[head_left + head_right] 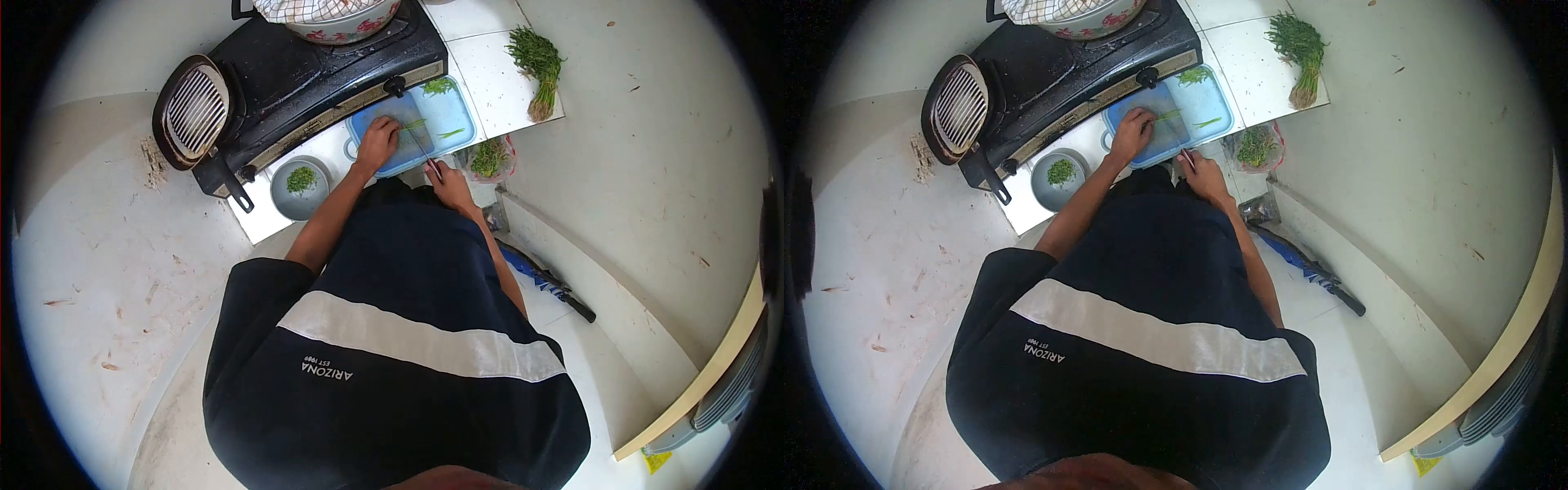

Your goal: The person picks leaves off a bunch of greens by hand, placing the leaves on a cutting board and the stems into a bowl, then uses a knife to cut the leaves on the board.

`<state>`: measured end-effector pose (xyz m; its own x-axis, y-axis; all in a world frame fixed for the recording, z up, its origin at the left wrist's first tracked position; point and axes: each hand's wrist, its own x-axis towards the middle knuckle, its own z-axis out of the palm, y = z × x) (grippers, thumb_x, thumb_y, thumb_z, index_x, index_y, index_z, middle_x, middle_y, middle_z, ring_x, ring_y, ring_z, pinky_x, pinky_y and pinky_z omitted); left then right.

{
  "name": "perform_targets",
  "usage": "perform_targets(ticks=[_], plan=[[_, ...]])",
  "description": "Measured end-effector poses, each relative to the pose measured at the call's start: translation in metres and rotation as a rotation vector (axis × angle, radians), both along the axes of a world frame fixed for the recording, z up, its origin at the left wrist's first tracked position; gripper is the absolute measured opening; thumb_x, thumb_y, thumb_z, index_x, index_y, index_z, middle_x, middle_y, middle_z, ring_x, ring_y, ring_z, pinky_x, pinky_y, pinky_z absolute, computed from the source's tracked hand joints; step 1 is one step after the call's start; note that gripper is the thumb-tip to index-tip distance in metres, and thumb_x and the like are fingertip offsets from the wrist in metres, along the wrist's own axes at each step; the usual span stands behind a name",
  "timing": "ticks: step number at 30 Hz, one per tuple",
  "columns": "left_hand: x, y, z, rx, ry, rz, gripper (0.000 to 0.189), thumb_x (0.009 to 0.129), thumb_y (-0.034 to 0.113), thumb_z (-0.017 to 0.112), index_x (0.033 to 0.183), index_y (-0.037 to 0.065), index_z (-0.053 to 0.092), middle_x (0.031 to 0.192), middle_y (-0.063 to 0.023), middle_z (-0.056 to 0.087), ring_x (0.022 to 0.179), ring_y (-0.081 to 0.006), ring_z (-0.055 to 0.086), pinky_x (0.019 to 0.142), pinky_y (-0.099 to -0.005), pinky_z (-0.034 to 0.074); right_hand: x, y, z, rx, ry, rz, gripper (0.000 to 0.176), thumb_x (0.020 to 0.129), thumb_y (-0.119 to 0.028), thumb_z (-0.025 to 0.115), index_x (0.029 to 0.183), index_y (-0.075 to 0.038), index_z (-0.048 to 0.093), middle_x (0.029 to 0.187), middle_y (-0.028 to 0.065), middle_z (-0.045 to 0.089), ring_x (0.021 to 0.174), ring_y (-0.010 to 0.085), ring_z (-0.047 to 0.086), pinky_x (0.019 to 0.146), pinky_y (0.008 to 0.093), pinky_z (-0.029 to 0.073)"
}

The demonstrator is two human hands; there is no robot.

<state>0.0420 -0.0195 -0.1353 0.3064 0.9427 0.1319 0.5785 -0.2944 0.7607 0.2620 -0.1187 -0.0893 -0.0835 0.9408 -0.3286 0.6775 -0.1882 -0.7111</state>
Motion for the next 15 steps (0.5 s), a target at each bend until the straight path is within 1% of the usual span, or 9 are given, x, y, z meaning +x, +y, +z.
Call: perform_targets(ticks=[2, 9, 11, 15], plan=[[0.0008, -0.0007, 0.0001, 0.006, -0.004, 0.009, 0.015, 0.087, 0.001, 0.065, 0.099, 0.002, 0.072, 0.101, -0.0160, 0.067, 0.101, -0.0381, 0.063, 0.092, -0.0457, 0.053, -0.0006, -0.0022, -0.0077, -0.007, -0.056, 0.000, 0.040, 0.105, -0.038, 0.058, 0.101, 0.001, 0.064, 0.077, 0.0305, 0.067, 0.076, 0.0529, 0.066, 0.066, 0.0585, 0.050], [0.0028, 0.0018, 0.0023, -0.050, 0.002, 0.008, 0.012, 0.087, 0.003, 0.067, 0.099, 0.002, 0.070, 0.098, -0.0158, 0.065, 0.099, -0.0382, 0.063, 0.090, -0.0469, 0.052, -0.0018, -0.0050, -0.0115, 0.025, -0.094, 0.034, 0.040, 0.106, -0.039, 0.055, 0.101, 0.001, 0.061, 0.076, 0.0308, 0.067, 0.075, 0.0531, 0.066, 0.066, 0.0593, 0.050], [0.0030, 0.0023, 0.0018, -0.043, 0.000, 0.005, 0.012, 0.086, 0.003, 0.068, 0.098, 0.002, 0.070, 0.097, -0.0159, 0.064, 0.098, -0.0382, 0.062, 0.089, -0.0472, 0.052, -0.0018, -0.0042, -0.0120, -0.060, -0.102, 0.034, 0.044, 0.105, -0.043, 0.054, 0.105, 0.000, 0.060, 0.082, 0.0343, 0.068, 0.081, 0.0555, 0.067, 0.072, 0.0621, 0.053], [0.0029, 0.0030, 0.0006, -0.031, 0.001, 0.007, 0.010, 0.086, 0.002, 0.070, 0.096, 0.002, 0.068, 0.095, -0.0160, 0.063, 0.097, -0.0383, 0.062, 0.088, -0.0471, 0.051, -0.0016, -0.0036, -0.0083, -0.057, -0.095, 0.045, 0.045, 0.105, -0.043, 0.054, 0.105, 0.001, 0.060, 0.081, 0.0341, 0.068, 0.080, 0.0556, 0.067, 0.072, 0.0621, 0.053]])
